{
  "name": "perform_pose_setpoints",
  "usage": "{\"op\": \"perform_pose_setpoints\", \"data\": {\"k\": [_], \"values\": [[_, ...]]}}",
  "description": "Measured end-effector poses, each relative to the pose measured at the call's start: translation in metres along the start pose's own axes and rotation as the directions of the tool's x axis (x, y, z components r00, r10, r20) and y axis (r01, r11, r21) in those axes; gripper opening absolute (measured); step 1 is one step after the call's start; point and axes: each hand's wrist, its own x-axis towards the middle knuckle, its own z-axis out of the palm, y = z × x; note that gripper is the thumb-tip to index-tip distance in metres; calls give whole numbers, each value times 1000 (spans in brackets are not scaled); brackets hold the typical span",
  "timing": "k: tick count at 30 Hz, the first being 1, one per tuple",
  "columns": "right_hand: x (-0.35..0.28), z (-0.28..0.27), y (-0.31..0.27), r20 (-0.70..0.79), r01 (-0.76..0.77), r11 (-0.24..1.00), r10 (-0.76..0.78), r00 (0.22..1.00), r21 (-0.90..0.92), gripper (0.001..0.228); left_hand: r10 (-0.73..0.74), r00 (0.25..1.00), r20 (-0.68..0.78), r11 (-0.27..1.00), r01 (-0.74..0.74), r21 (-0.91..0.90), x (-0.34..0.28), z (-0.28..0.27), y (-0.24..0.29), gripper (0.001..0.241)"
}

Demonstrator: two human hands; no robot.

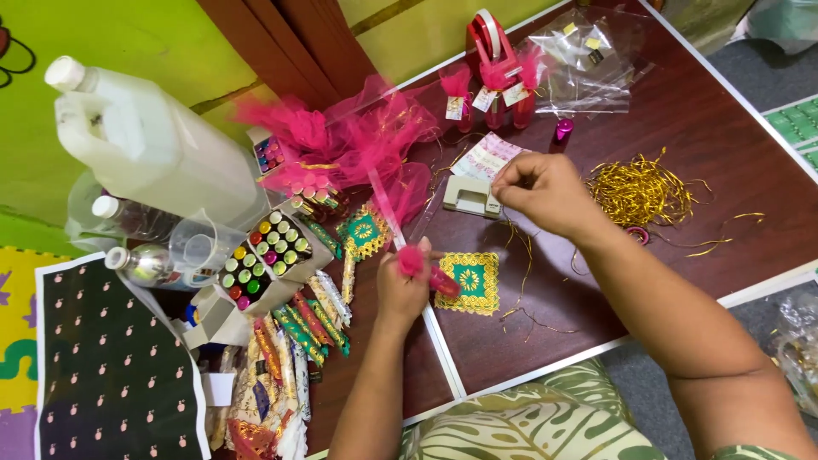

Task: The person wraps a small cylindrical bottle with pink tulle fabric, securing it with a gold string. They then place the wrapped bottle onto a decorative green and gold card on the table.

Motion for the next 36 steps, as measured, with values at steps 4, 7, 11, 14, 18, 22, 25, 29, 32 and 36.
{"op": "perform_pose_setpoints", "data": {"k": [4, 7, 11, 14, 18, 22, 25, 29, 32, 36], "values": [[1, 32, 20, 20, -15, 999, 14, 1000, 33, 9, 6, 1000, -16, 999, -6, -32, 0, 0, 5, 58], [2, 51, 23, 67, 0, 1000, 2, 998, -21, 8, 50, 997, -56, 996, -53, -67, -3, 2, -2, 52], [0, 69, 20, 140, -101, 994, 95, 986, 38, 9, 76, 987, -142, 989, -94, -118, -6, 7, -10, 50], [-3, 74, 24, 184, -181, 973, 153, 971, 143, 11, 114, 967, -227, 989, -132, -69, -11, 12, -16, 41], [-10, 71, 40, 203, -262, 934, 215, 955, 243, 14, 165, 937, -306, 985, -172, 3, -9, 12, -7, 37], [-10, 72, 49, 209, -261, 925, 208, 956, 275, 16, 190, 933, -306, 982, -188, 37, -11, 9, 0, 34], [-12, 75, 52, 177, -282, 886, 231, 957, 368, 17, 179, 948, -265, 983, -182, 13, -12, 4, 2, 46], [-13, 77, 53, 139, -262, 880, 224, 965, 396, 14, 198, 941, -273, 980, -196, 36, -12, 3, -1, 43], [-14, 78, 58, 112, -253, 871, 227, 967, 420, 12, 211, 931, -298, 977, -206, 50, -13, 5, -4, 36], [-16, 76, 73, 36, -193, 885, 197, 980, 423, 11, 232, 923, -306, 973, -217, 84, -11, 1, 3, 41]]}}
